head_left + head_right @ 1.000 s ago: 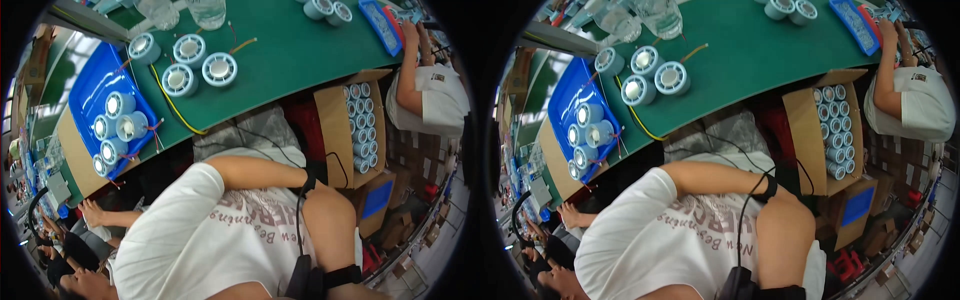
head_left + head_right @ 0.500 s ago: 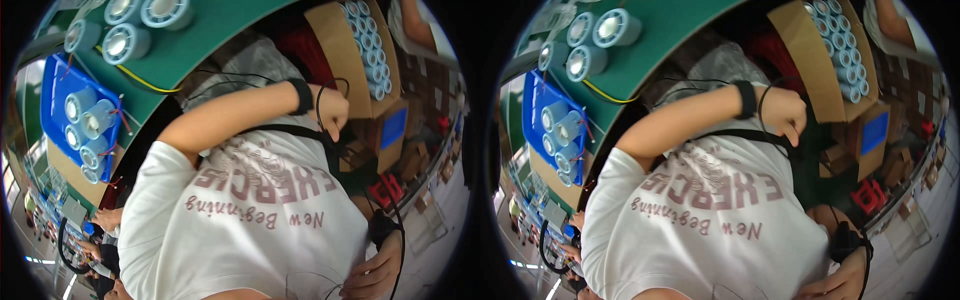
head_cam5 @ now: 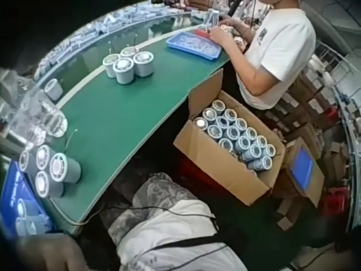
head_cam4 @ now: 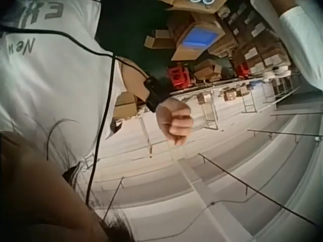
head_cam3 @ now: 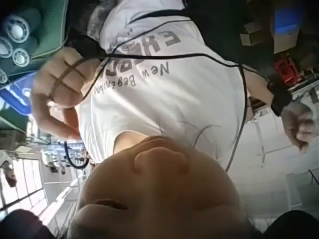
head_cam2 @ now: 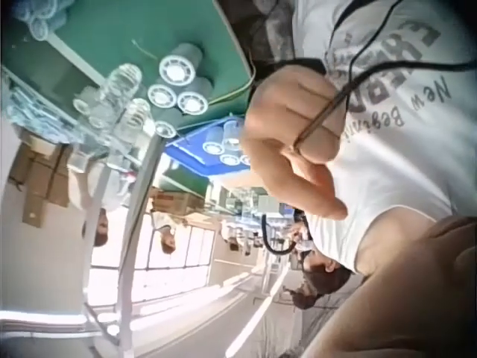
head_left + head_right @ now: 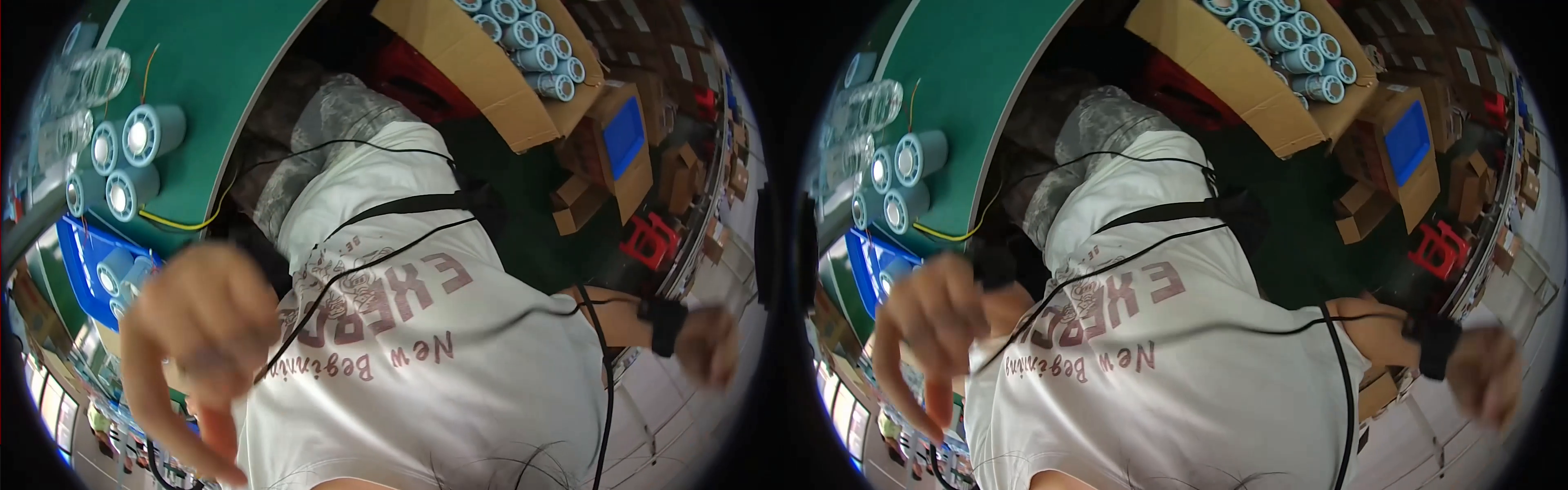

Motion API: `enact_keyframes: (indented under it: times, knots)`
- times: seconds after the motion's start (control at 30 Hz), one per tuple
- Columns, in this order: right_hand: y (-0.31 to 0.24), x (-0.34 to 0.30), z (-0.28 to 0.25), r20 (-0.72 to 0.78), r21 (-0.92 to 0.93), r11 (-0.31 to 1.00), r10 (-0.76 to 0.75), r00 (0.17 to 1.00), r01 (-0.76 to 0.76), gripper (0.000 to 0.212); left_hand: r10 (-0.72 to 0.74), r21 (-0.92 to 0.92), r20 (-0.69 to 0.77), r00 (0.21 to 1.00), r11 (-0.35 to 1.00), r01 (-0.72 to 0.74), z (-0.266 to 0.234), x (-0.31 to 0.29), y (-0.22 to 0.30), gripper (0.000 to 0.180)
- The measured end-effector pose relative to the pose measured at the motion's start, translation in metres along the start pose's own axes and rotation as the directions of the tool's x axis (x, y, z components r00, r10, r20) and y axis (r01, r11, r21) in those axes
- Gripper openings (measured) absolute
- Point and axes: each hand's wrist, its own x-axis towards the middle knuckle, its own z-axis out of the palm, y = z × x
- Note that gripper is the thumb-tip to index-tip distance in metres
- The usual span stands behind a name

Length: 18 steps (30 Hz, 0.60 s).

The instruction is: The person picks up small fans one at a time and wipes their surfaces with a cloth. After cleaning each fan, they place it into a cardboard box or onto a blue tray on the assembly line.

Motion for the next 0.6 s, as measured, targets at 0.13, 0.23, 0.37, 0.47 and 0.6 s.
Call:
enact_keyframes:
  times: [0.13,0.23,0.37,0.47,0.6]
  knots:
    - [0.121,-0.004,0.050,-0.122,-0.665,0.231,0.905,0.409,-0.710,0.031,-0.013,0.062,0.164,0.986,0.998,0.003,0.020,0.002,0.000,0.036]
    - [0.195,-0.077,0.066,0.149,-0.691,0.208,0.978,0.145,-0.692,0.042,-0.038,0.757,-0.435,0.899,0.526,0.389,0.040,-0.003,-0.025,0.040]
    - [0.230,-0.127,0.095,0.355,-0.652,0.269,0.934,0.028,-0.709,0.035,-0.184,0.722,-0.387,0.903,0.549,0.421,0.014,0.011,-0.043,0.043]
    - [0.233,-0.140,0.081,0.460,-0.659,0.432,0.879,0.124,-0.616,0.022,-0.389,0.731,-0.033,0.920,0.619,0.288,0.004,0.028,-0.044,0.048]
    - [0.217,-0.106,0.062,0.411,-0.705,0.460,0.885,0.217,-0.540,0.012,-0.551,0.638,0.158,0.819,0.690,0.341,0.019,0.025,-0.062,0.051]
